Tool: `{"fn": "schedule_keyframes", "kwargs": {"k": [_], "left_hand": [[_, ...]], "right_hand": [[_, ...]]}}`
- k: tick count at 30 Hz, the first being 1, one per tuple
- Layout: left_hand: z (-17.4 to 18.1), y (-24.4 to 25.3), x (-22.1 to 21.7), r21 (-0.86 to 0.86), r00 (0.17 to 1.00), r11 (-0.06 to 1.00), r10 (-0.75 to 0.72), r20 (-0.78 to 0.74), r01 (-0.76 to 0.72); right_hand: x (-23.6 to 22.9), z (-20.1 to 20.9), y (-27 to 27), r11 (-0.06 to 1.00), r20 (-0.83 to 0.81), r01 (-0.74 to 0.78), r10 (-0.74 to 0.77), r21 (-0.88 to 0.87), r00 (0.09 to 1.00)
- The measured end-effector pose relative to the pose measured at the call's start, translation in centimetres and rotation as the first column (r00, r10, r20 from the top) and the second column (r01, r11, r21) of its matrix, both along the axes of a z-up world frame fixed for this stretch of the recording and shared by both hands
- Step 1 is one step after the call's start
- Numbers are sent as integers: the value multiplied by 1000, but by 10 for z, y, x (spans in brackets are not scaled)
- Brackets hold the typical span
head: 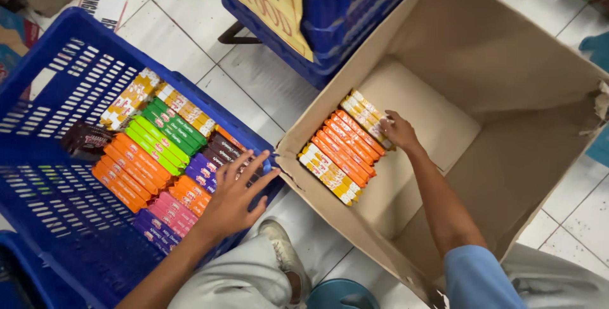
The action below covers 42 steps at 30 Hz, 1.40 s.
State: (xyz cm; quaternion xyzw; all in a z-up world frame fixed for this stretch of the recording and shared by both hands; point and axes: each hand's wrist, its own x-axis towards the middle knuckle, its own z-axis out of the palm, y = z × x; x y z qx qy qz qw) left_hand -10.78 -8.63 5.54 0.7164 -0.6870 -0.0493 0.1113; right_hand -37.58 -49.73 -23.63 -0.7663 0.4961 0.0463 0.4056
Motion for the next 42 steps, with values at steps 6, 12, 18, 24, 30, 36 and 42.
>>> {"fn": "schedule_keyframes", "kwargs": {"k": [6, 12, 18, 24, 30, 36, 42], "left_hand": [[3, -1, -2, -16, 999, 1000, 11, 38, -11], [4, -1, -3, -9, 999, 1000, 17, 43, -17], [7, -3, -1, -8, 1000, 1000, 19, -8, -19], [15, -6, -1, -92, 999, 996, -4, -35, 1], [12, -6, 0, -115, 998, 993, -11, -64, 4], [9, -1, 7, -149, 993, 989, -37, -108, 20], [13, 41, 40, -369, 955, 929, -96, -279, -15]], "right_hand": [[-1, 7, 1, 994, -15, -5, 7, 110, 1000], [-11, -7, -16, 986, 131, -132, 118, 106, 984], [-4, 41, -10, 947, 263, -56, -30, 315, 964], [26, 88, -4, 862, -9, 92, -101, 498, 995], [30, 78, -3, 936, -103, -125, 167, 329, 981], [33, 58, 9, 992, -102, -85, 76, -88, 992], [36, 158, 60, 859, 113, -155, 238, -488, 965]]}}
